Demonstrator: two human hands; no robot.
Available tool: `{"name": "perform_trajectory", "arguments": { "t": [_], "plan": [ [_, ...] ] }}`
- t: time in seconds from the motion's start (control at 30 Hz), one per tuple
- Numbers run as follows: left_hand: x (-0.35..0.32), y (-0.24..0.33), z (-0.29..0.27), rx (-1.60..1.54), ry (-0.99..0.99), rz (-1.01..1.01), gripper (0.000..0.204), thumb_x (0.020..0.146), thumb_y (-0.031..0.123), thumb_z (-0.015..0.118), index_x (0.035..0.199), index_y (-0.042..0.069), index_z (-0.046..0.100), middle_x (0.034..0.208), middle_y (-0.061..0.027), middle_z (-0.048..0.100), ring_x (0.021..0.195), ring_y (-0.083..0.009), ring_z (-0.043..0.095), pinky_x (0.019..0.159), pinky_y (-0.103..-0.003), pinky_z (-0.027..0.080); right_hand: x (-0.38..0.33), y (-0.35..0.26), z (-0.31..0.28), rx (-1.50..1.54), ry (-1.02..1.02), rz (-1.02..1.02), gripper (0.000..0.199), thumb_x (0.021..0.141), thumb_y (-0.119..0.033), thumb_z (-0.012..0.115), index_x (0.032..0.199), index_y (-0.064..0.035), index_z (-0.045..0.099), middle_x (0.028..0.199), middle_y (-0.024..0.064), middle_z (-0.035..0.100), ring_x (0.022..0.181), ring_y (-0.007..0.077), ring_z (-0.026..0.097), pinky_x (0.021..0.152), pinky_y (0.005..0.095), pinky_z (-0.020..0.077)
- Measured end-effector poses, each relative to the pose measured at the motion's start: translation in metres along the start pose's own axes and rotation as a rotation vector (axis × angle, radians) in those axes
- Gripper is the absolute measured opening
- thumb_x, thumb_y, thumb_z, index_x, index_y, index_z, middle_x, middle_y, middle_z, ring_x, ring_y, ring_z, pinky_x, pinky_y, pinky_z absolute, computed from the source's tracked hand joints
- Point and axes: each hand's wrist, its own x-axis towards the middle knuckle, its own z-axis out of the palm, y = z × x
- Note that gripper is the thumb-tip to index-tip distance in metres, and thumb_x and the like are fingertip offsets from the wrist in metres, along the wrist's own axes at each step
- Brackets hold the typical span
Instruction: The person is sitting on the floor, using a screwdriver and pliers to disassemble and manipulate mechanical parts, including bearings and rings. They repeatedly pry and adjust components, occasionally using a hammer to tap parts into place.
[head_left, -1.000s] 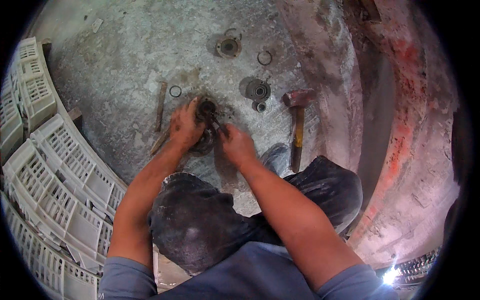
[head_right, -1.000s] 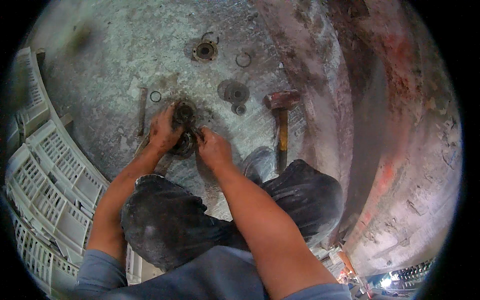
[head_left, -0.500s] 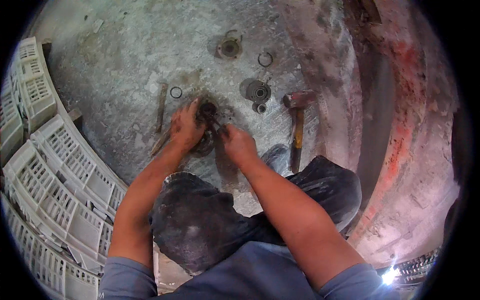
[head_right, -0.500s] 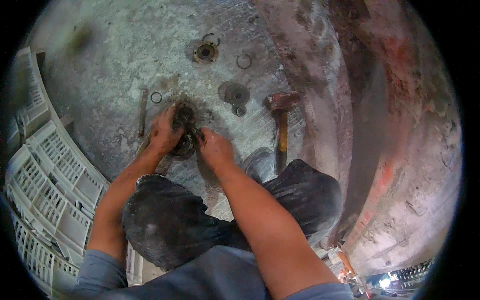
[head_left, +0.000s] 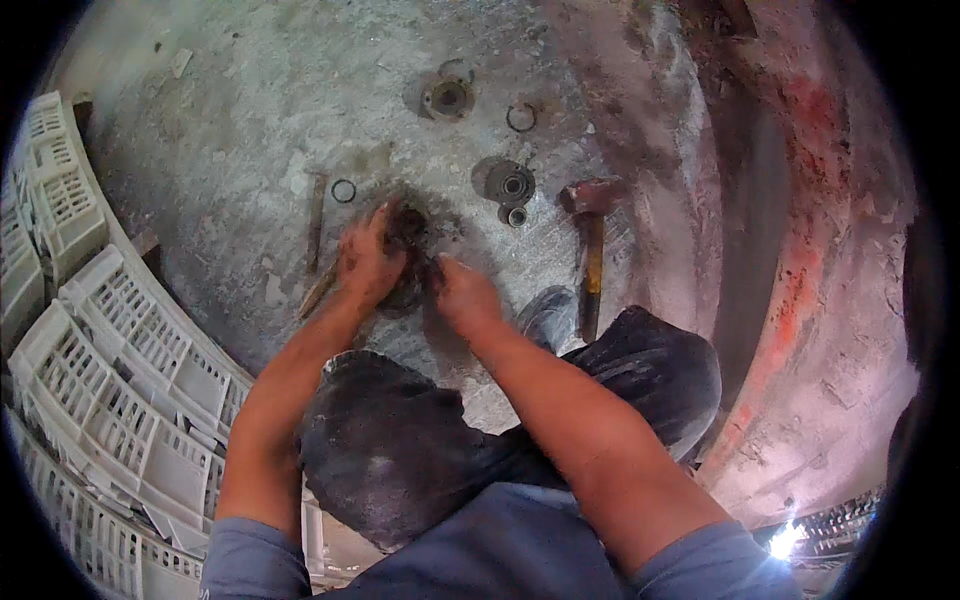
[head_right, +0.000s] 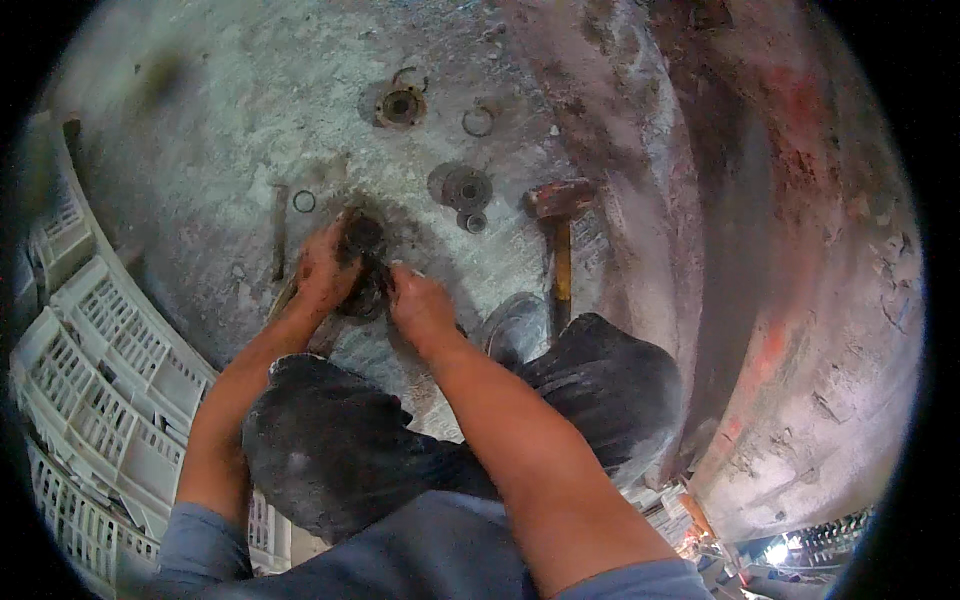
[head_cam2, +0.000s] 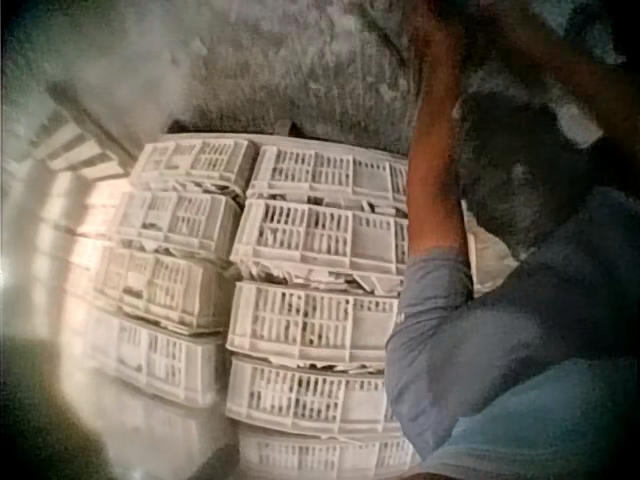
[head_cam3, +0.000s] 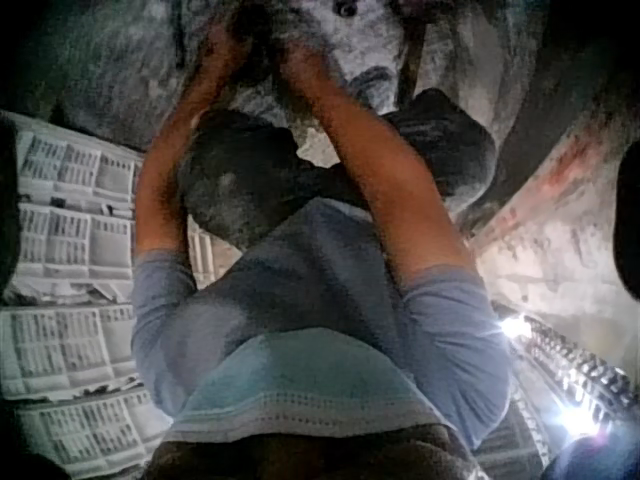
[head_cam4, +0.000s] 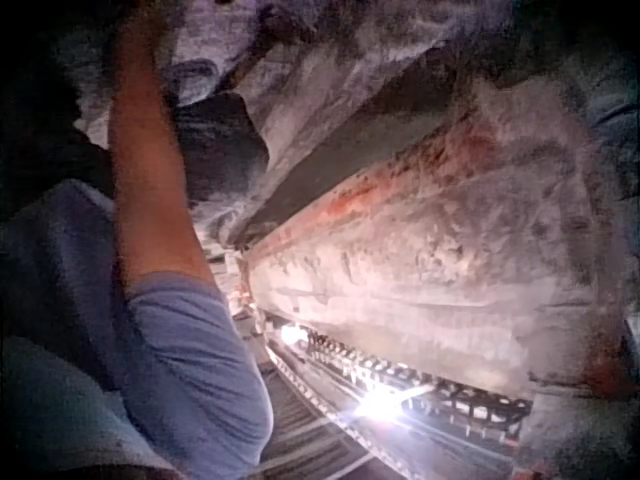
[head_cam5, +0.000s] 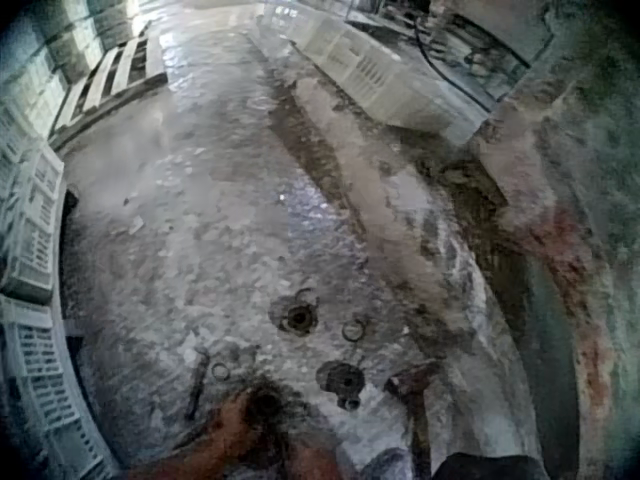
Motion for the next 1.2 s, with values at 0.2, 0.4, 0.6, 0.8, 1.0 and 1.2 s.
{"name": "perform_trajectory", "arguments": {
  "t": [0.2, 0.4, 0.6, 0.8, 1.0, 1.2],
  "plan": [
    [0.0, -0.012, 0.007, -0.033, 0.058, 0.089, 0.069, 0.07, 0.015, 0.072, 0.136, 0.013, 0.052, 0.107, -0.0159, 0.062, 0.1, -0.0376, 0.058, 0.088, -0.047, 0.047, -0.001, -0.001, 0.007, -0.014, -0.019, -0.005, 0.023, 0.087, -0.018, 0.058, 0.11, -0.0114, 0.059, 0.092, 0.0176, 0.068, 0.083, 0.0406, 0.065, 0.071, 0.05, 0.0518],
    [0.0, -0.001, -0.007, -0.005, 0.033, 0.117, 0.064, 0.074, 0.013, 0.067, 0.135, 0.012, 0.052, 0.103, -0.0185, 0.063, 0.096, -0.0399, 0.059, 0.087, -0.049, 0.048, -0.004, 0.005, 0.019, -0.027, 0.025, -0.01, 0.025, 0.092, -0.025, 0.058, 0.113, -0.011, 0.062, 0.09, 0.0202, 0.068, 0.082, 0.042, 0.065, 0.069, 0.051, 0.0515],
    [-0.002, -0.008, -0.001, 0.053, 0.059, 0.123, 0.06, 0.076, 0.014, 0.065, 0.135, 0.012, 0.051, 0.1, -0.0199, 0.063, 0.097, -0.041, 0.059, 0.086, -0.049, 0.048, -0.004, 0.002, 0.019, -0.029, -0.014, 0.016, 0.023, 0.089, -0.02, 0.058, 0.11, -0.011, 0.059, 0.089, 0.0194, 0.068, 0.082, 0.0417, 0.065, 0.071, 0.0514, 0.0515],
    [0.0, 0.0, -0.009, 0.057, 0.028, 0.135, 0.061, 0.077, 0.017, 0.065, 0.136, 0.012, 0.049, 0.101, -0.0204, 0.063, 0.097, -0.0411, 0.059, 0.087, -0.049, 0.048, -0.005, 0.001, 0.019, 0.005, 0.012, -0.001, 0.023, 0.086, -0.015, 0.059, 0.107, -0.0099, 0.055, 0.088, 0.0186, 0.068, 0.083, 0.0415, 0.066, 0.074, 0.0507, 0.0522],
    [0.0, -0.003, -0.007, 0.039, -0.002, 0.111, 0.063, 0.077, 0.017, 0.066, 0.137, 0.012, 0.049, 0.105, -0.021, 0.062, 0.098, -0.041, 0.059, 0.087, -0.049, 0.049, -0.005, 0.0, 0.022, 0.006, -0.004, 0.021, 0.023, 0.086, -0.016, 0.06, 0.108, -0.0099, 0.055, 0.09, 0.0192, 0.068, 0.084, 0.042, 0.065, 0.075, 0.0503, 0.0523],
    [0.0, -0.007, -0.005, 0.054, 0.003, 0.107, 0.062, 0.076, 0.016, 0.066, 0.136, 0.009, 0.05, 0.107, -0.0212, 0.062, 0.1, -0.0411, 0.059, 0.086, -0.049, 0.049, -0.005, -0.01, 0.018, 0.007, -0.041, 0.079, 0.025, 0.087, -0.018, 0.058, 0.11, -0.0108, 0.054, 0.094, 0.0192, 0.067, 0.085, 0.0419, 0.065, 0.074, 0.0505, 0.0523]
  ]
}}
